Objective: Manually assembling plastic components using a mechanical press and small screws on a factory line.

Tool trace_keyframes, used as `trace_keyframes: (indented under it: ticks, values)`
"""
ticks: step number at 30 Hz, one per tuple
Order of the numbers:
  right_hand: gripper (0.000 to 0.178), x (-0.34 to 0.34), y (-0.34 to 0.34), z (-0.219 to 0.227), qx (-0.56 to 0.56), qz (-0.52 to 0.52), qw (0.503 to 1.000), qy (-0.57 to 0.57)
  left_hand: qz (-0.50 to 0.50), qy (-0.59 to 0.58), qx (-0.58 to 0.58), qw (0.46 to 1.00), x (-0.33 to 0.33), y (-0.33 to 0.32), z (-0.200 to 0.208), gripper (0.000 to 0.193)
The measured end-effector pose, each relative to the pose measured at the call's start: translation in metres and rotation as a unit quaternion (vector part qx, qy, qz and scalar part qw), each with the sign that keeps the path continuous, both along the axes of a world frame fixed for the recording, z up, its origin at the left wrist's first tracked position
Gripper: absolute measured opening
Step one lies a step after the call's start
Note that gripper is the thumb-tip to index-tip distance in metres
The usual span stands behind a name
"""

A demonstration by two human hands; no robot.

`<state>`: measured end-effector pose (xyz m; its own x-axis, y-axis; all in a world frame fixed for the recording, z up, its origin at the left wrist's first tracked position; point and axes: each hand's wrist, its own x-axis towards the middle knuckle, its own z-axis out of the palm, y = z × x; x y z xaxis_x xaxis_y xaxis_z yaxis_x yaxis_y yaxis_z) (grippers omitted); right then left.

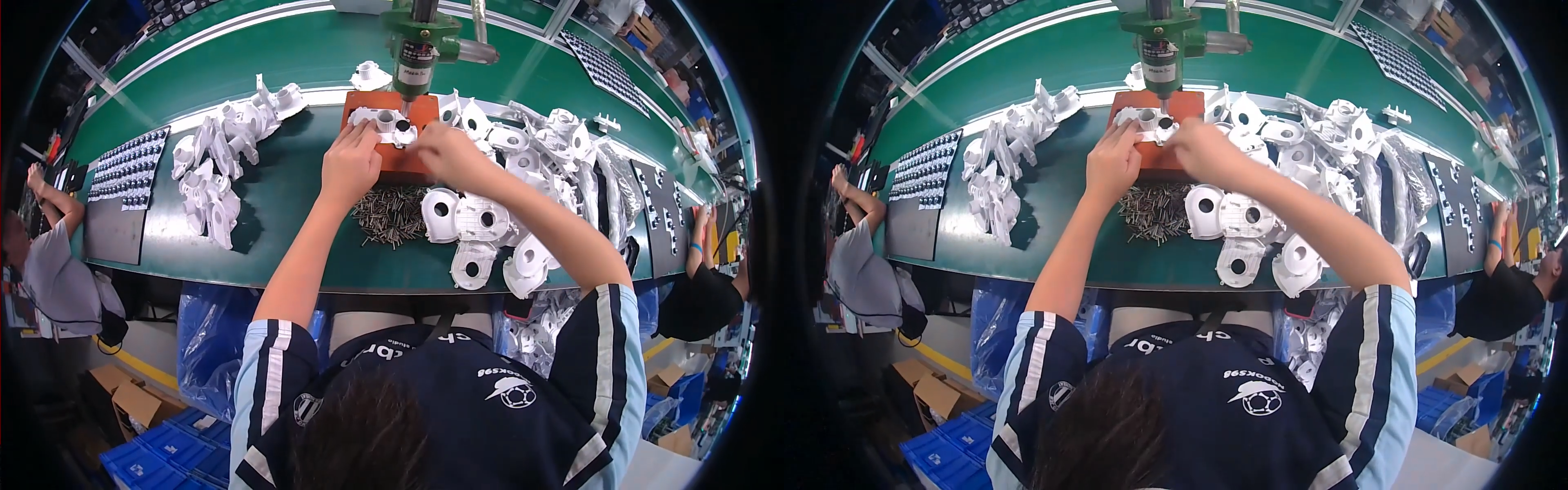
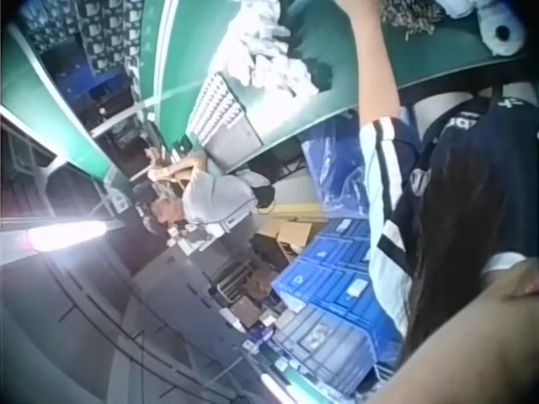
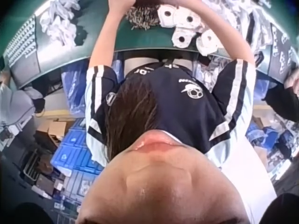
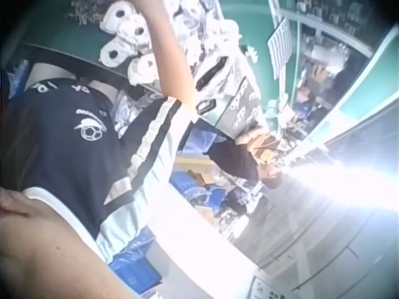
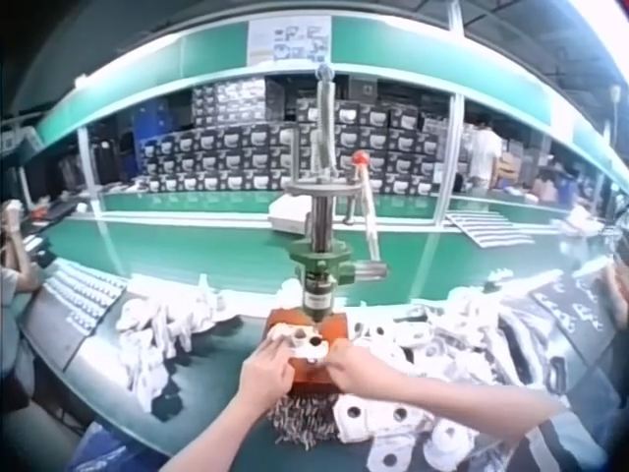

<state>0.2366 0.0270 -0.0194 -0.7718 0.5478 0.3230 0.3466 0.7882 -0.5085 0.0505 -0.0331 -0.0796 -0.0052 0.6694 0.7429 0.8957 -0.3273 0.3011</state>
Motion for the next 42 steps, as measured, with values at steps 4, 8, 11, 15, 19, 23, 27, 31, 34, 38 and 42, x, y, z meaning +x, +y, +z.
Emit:
trace_keyframes:
  ticks: [4,8,11,15,19,23,27,31,34,38,42]
  values:
    - [0.022,-0.012,0.032,0.004,-0.166,-0.11,0.978,0.062,-0.009,0.006,0.0,1.0,0.0,-0.002,0.001,0.016]
    - [0.021,-0.021,0.065,-0.034,-0.205,-0.103,0.962,0.15,-0.012,-0.005,0.003,1.0,0.003,0.0,0.002,0.015]
    - [0.019,-0.026,0.066,-0.038,-0.209,-0.095,0.961,0.153,-0.001,-0.013,-0.004,1.0,0.004,-0.002,0.003,0.015]
    - [0.01,-0.029,0.053,-0.027,-0.219,-0.107,0.963,0.115,-0.001,-0.01,-0.002,1.0,0.002,-0.003,0.003,0.016]
    - [0.014,-0.027,0.054,-0.026,-0.149,-0.104,0.979,0.09,-0.006,-0.014,0.0,1.0,0.001,-0.001,0.003,0.016]
    - [0.015,-0.024,0.057,-0.03,-0.168,-0.094,0.975,0.112,-0.004,-0.017,-0.002,1.0,0.003,-0.001,0.005,0.015]
    - [0.02,-0.012,0.054,-0.017,-0.238,-0.038,0.964,0.114,-0.007,-0.017,-0.003,1.0,0.002,-0.004,0.004,0.015]
    - [0.035,0.002,0.053,-0.016,-0.005,0.023,1.0,0.008,-0.007,-0.009,-0.005,1.0,0.002,-0.003,0.004,0.015]
    - [0.039,0.003,0.053,-0.017,0.066,0.02,0.997,-0.045,-0.008,-0.005,-0.005,1.0,0.002,-0.002,0.004,0.016]
    - [0.04,0.003,0.048,-0.017,0.062,0.004,0.997,-0.038,-0.007,-0.007,-0.012,1.0,0.002,-0.002,0.005,0.016]
    - [0.035,0.014,0.083,-0.002,0.022,-0.028,0.999,-0.002,-0.001,-0.004,-0.003,1.0,0.0,-0.001,0.003,0.016]
